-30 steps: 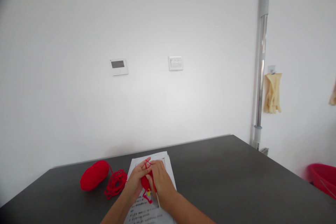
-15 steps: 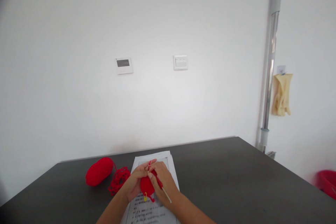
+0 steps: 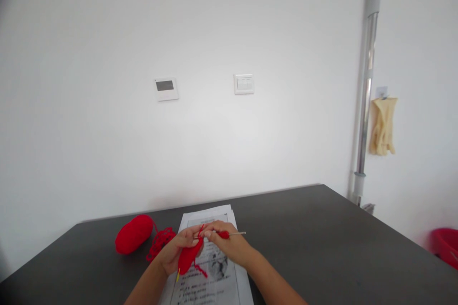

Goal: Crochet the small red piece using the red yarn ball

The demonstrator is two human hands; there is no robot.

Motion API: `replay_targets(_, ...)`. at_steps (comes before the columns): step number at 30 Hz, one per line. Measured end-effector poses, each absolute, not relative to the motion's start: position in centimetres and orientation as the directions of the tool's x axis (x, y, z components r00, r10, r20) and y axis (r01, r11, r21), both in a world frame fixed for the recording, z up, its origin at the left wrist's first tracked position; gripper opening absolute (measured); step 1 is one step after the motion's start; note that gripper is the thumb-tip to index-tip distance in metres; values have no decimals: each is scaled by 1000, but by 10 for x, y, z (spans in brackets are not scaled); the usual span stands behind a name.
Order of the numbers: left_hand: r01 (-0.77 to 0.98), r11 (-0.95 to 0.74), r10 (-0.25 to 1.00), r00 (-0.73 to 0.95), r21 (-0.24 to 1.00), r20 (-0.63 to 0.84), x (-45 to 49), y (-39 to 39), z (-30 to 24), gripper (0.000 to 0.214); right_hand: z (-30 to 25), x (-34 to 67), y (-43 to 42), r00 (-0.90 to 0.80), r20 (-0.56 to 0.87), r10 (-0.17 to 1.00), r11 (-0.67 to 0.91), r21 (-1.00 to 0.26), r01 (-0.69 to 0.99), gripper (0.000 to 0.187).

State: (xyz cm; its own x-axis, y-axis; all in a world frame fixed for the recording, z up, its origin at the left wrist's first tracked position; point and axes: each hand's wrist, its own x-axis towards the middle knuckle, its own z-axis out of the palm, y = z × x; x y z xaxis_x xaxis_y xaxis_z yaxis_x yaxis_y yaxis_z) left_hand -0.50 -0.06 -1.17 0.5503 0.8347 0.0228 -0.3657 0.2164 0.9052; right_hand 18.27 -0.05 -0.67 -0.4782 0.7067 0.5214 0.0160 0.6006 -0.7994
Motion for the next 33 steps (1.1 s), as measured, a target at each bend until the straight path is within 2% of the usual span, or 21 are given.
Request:
replay_targets(11,-462,305,820,572,833,17,-6,0,-13,53,-5,183,-3,-459,588,666,635,-770,-64,19)
replay_targets(19,-468,278,853,522,838,8,-6,3,-21,43,-7,183,-3,-471,593,654,652,-757,-47,15)
replay_targets(25,-488,224,874,484,844,48,-10,11,-26,57,-10,181,0,-427,503,751,525,-848,-76,23)
replay_targets(33,-513,271,849,526,815,49,-11,9,-21,45,-6,182,0,-492,410,768,334,-912,-238,27)
